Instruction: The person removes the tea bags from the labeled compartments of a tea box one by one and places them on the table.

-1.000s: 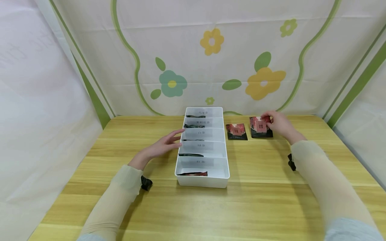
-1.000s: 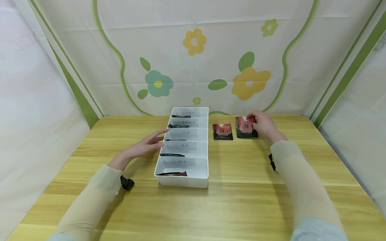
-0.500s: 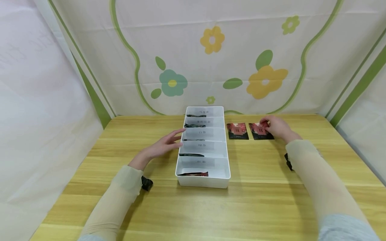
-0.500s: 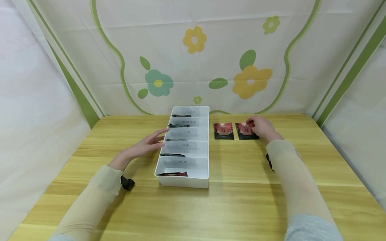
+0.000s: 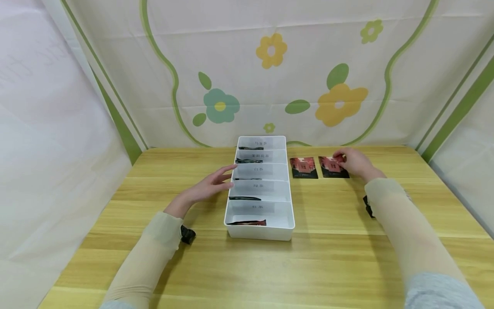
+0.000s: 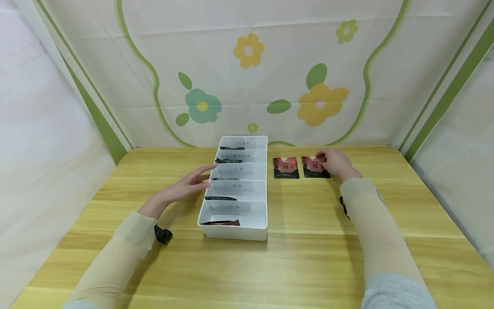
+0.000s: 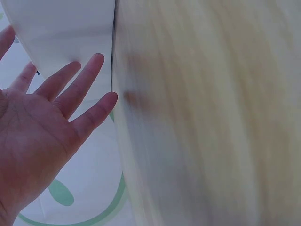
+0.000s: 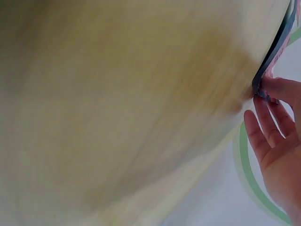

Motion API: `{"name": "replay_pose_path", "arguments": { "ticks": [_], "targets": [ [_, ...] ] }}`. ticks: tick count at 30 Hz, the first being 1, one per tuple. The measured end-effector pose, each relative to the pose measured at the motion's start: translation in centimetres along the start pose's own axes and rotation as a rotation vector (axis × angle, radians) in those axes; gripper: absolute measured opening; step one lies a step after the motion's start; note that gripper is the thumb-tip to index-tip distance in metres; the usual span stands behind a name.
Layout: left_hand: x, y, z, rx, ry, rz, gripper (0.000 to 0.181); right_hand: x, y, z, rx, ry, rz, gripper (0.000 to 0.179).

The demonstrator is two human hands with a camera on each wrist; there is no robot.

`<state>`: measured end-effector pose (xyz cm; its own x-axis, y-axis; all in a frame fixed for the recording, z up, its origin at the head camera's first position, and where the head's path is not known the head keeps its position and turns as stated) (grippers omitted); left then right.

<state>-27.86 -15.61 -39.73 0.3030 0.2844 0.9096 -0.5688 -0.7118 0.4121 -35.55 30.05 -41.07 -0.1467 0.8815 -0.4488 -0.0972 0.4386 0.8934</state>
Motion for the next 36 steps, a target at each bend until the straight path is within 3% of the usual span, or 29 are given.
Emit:
{"name": "replay_pose_path", "arguments": {
  "ticks": [12, 20, 28, 36],
  "targets": [
    [0.0, -0.2, 0.0, -0.004, 0.006, 0.004, 0.062, 0.3, 0.1, 0.3, -0.014, -0.028, -0.009, 0.029],
    [0.0, -0.2, -0.1, -0.003, 0.002, 0.004, 0.062, 0.2, 1.0, 1.2, 0.011, -0.044, -0.083, 0.036],
    [0.1, -0.2, -0.1, -0.012, -0.029, 0.022, 0.062, -3.4, 2.6, 3.1, 0.080, 0.072, -0.078, 0.035],
    [0.1, -0.1, 0.0, -0.008, -0.016, 0.006, 0.061, -8.6, 2.7, 6.2, 0.179, 0.305, -0.092, 0.025]
  ]
}}
Point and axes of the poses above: each hand's wrist, its own z-axis away from the middle knuckle, its own y-axis out of the back of the hand, x = y × z, the point moved 4 cm from there along -z, towards the middle knuckle, and after that the axes turned 8 degrees about -y, right-handed, at the moved point
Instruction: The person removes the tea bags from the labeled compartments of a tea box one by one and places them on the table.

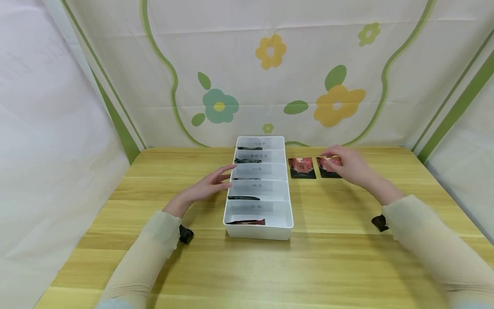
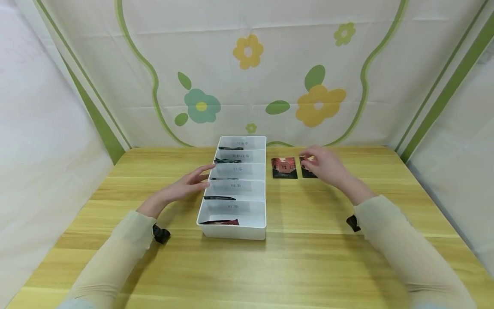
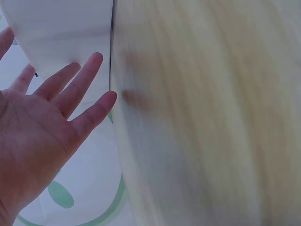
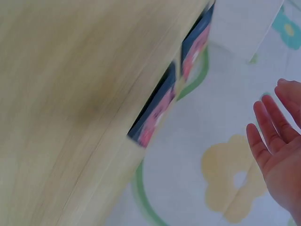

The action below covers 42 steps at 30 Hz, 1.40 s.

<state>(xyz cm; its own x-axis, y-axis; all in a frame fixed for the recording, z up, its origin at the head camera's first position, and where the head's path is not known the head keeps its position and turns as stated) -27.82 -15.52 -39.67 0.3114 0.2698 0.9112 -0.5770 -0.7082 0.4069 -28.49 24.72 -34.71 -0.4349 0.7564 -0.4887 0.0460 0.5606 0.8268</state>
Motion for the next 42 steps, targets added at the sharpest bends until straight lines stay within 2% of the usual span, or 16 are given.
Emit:
{"name": "replay_pose_path", "arguments": {
  "ticks": [6, 16, 22, 31, 34, 42],
  "targets": [
    [-0.1, 0.1, 0.1, -0.007, 0.010, -0.014, 0.062, -3.1, -1.1, 1.4, 0.072, 0.178, -0.058, 0.026],
    [-0.1, 0.0, 0.2, -0.019, 0.000, 0.010, 0.062, -8.6, -3.2, 3.2, 0.034, 0.293, -0.180, 0.030],
    [-0.1, 0.1, 0.2, -0.014, 0.000, 0.008, 0.062, -11.9, -5.1, 4.0, -0.052, 0.414, -0.268, 0.026],
    [0.1, 0.0, 0.2, -0.015, -0.014, 0.010, 0.062, -14.7, -8.4, 4.4, -0.144, 0.529, -0.358, 0.023],
    [0.1, -0.1, 0.3, -0.014, -0.007, 0.017, 0.062, -15.3, -9.3, 4.6, -0.171, 0.540, -0.352, 0.020],
    [0.0, 0.0, 0.2, -0.010, -0.004, 0.015, 0.061, -16.4, -10.9, 4.8, -0.256, 0.485, -0.255, 0.010]
  ]
}}
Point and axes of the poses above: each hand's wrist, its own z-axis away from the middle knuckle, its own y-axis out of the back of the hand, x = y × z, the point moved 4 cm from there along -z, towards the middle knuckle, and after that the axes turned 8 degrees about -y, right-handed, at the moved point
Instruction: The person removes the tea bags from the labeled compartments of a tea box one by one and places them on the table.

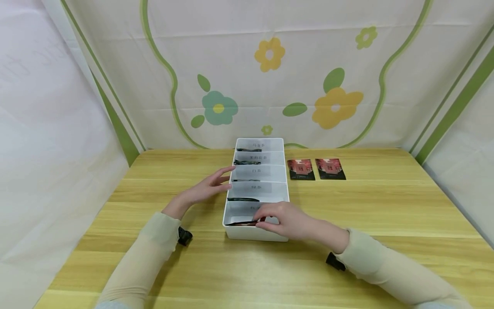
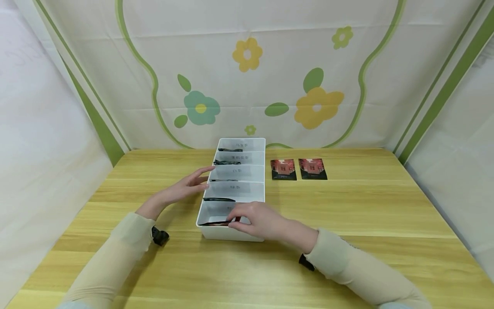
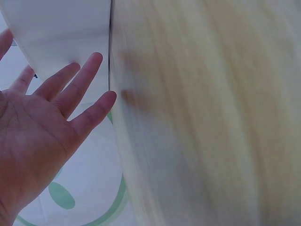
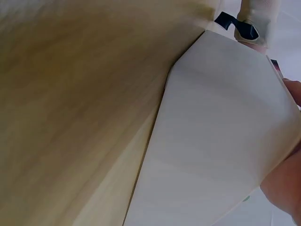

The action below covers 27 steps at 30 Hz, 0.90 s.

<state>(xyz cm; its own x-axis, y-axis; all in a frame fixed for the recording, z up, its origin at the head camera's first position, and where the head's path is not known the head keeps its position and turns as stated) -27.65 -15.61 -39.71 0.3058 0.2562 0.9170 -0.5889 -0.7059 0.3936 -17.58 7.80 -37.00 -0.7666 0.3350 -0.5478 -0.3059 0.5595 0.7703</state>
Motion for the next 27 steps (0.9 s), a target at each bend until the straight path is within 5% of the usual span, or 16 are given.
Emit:
{"name": "replay_pose_path", "arguments": {
  "ticks": [11, 27],
  "targets": [
    [0.08, -0.06, -0.04, -0.013, -0.024, 0.021, 0.061, -0.42, -0.09, -0.15, 0.088, 0.065, -0.004, 0.007],
    [-0.04, -0.03, -0.04, -0.005, -0.007, 0.006, 0.061, -0.50, 0.15, -0.03, 0.135, -0.014, -0.311, 0.012]
  ]
}}
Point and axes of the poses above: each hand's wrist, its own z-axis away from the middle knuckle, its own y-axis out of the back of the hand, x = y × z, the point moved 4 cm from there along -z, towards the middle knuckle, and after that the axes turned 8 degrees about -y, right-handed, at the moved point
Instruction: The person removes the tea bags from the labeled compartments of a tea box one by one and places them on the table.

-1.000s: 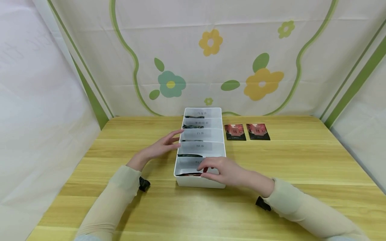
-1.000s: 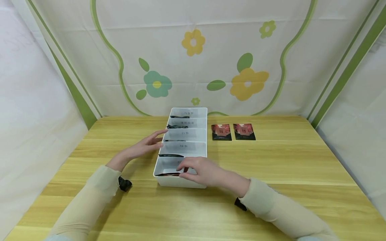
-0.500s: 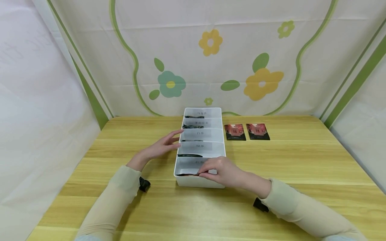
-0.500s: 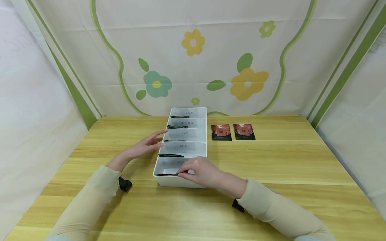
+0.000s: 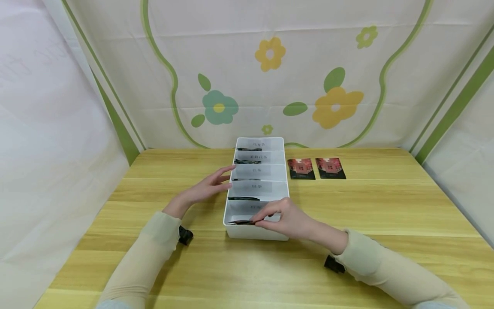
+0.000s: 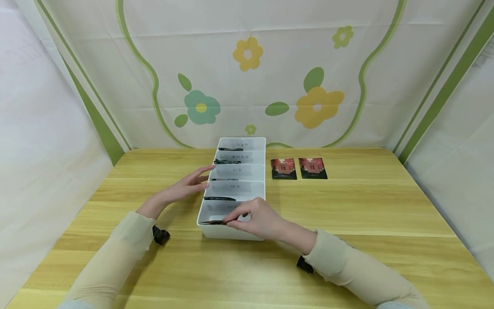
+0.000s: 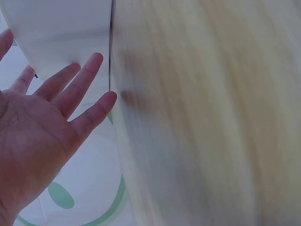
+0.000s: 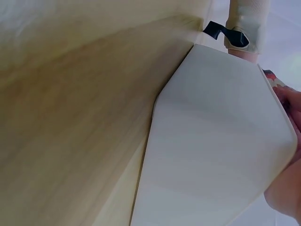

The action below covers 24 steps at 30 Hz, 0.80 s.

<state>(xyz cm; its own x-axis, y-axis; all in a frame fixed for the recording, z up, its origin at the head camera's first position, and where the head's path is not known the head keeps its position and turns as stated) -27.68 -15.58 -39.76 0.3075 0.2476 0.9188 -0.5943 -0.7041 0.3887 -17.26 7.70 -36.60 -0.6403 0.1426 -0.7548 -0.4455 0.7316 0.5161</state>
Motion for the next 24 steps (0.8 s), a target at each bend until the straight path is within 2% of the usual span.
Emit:
{"name": "replay_pose_path", "arguments": {
  "ticks": [4, 10, 17, 24],
  "targets": [
    [0.0, 0.0, 0.0, -0.003, -0.006, -0.004, 0.061, -0.2, 0.2, 0.0, 0.024, -0.015, -0.033, 0.012],
    [0.0, 0.0, -0.1, -0.001, -0.009, 0.004, 0.060, -0.4, 1.0, -0.1, 0.122, 0.023, -0.014, 0.015],
    [0.0, 0.1, 0.0, -0.007, -0.005, 0.004, 0.061, -0.6, 2.5, -0.2, 0.217, 0.066, 0.038, 0.027],
    [0.1, 0.0, 0.0, -0.005, 0.007, 0.003, 0.061, -1.1, 4.5, 0.0, 0.318, 0.092, 0.106, 0.025]
  ]
}}
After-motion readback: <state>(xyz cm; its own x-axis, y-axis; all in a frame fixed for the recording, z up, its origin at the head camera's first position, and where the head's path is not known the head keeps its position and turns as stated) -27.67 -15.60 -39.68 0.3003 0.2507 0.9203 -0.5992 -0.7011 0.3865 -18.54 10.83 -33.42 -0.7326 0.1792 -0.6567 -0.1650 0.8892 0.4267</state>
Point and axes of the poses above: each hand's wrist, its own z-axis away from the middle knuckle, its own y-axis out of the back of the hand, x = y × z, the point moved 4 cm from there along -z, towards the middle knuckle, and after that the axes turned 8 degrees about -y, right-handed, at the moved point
